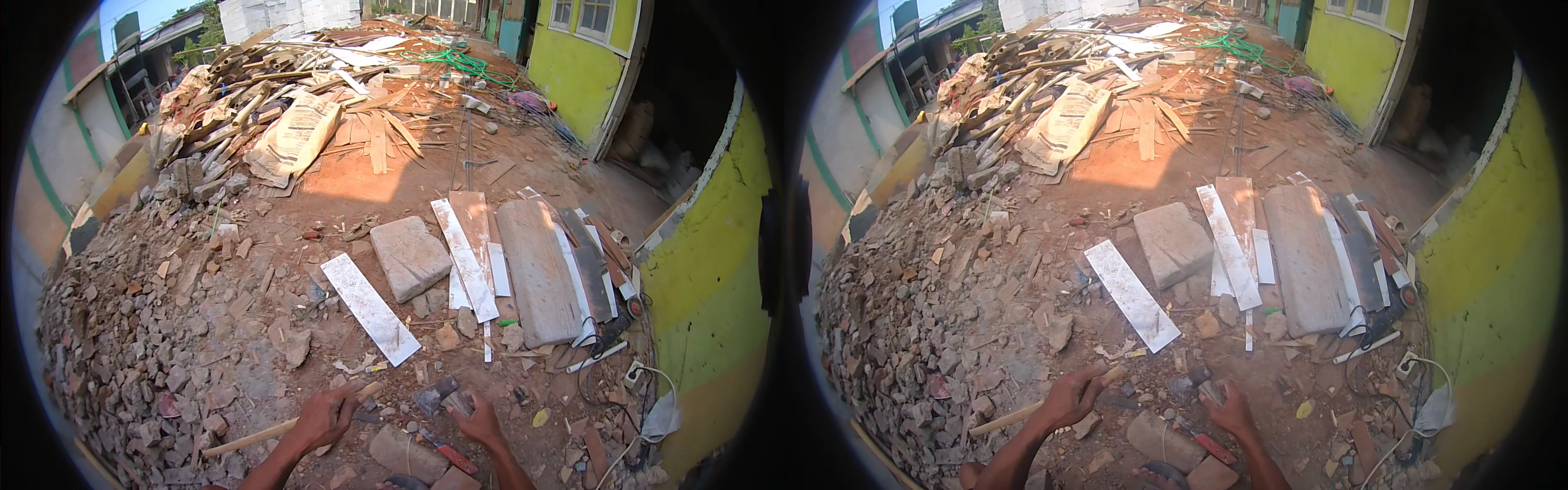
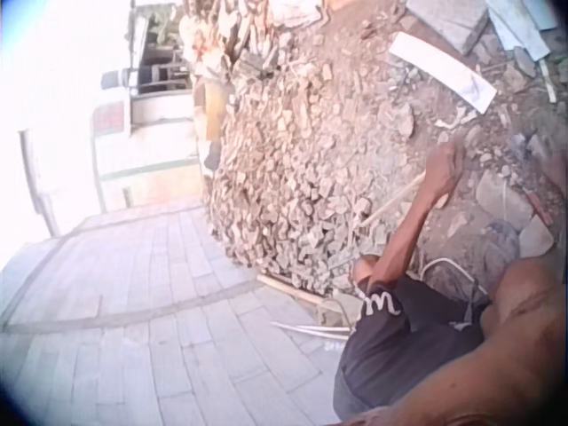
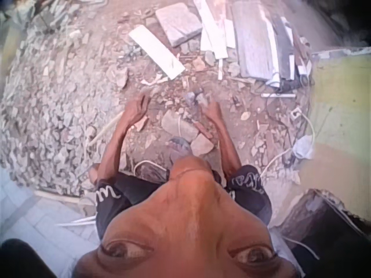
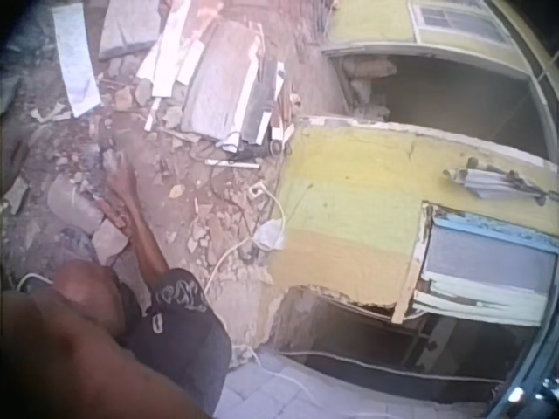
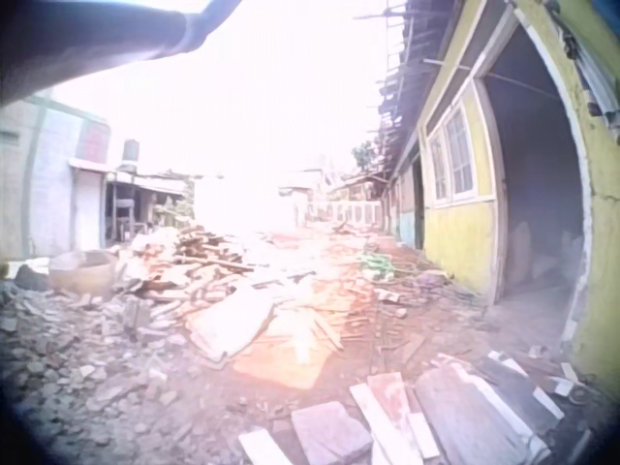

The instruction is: The person sits on the ground and uses a small axe to shave and shape a thin wooden stick. They repeatedly strike the stick to remove material and refine its edges.

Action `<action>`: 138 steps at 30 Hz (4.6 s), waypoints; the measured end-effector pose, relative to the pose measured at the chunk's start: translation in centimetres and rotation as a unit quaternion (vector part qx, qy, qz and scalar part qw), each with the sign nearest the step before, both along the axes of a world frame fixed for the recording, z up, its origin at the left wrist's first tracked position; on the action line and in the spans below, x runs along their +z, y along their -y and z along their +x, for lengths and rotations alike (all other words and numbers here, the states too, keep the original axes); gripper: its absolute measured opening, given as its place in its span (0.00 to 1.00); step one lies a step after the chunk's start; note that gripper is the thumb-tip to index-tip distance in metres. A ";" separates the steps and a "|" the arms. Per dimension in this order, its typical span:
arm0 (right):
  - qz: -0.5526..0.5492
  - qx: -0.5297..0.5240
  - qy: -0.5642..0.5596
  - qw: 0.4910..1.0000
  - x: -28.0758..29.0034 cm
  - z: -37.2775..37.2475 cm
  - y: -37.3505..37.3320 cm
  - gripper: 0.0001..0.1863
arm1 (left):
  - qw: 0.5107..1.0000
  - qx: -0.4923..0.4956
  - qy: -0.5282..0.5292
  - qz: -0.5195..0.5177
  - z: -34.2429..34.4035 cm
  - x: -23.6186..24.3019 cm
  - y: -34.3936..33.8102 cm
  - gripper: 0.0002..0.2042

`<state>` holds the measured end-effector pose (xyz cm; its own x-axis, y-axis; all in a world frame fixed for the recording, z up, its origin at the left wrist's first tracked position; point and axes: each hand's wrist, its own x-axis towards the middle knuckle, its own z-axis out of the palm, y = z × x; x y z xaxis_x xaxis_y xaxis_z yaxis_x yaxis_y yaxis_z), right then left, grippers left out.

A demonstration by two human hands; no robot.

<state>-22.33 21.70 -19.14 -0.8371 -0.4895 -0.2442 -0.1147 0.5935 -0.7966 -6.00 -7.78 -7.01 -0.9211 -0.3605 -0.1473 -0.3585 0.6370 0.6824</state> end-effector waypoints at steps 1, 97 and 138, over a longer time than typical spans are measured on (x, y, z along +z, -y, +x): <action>-0.040 0.015 -0.012 0.999 1.6 -0.1 0.4 0.23 | 1.000 0.011 0.009 0.008 0.0 0.9 -0.2 0.17; -0.238 0.391 0.045 0.888 10.3 1.7 6.2 0.21 | 0.956 -0.160 0.071 -0.236 3.0 8.5 -4.6 0.13; -0.265 0.336 -0.215 0.878 9.4 2.8 6.5 0.22 | 0.855 -0.244 -0.160 -0.429 4.5 6.8 -3.2 0.22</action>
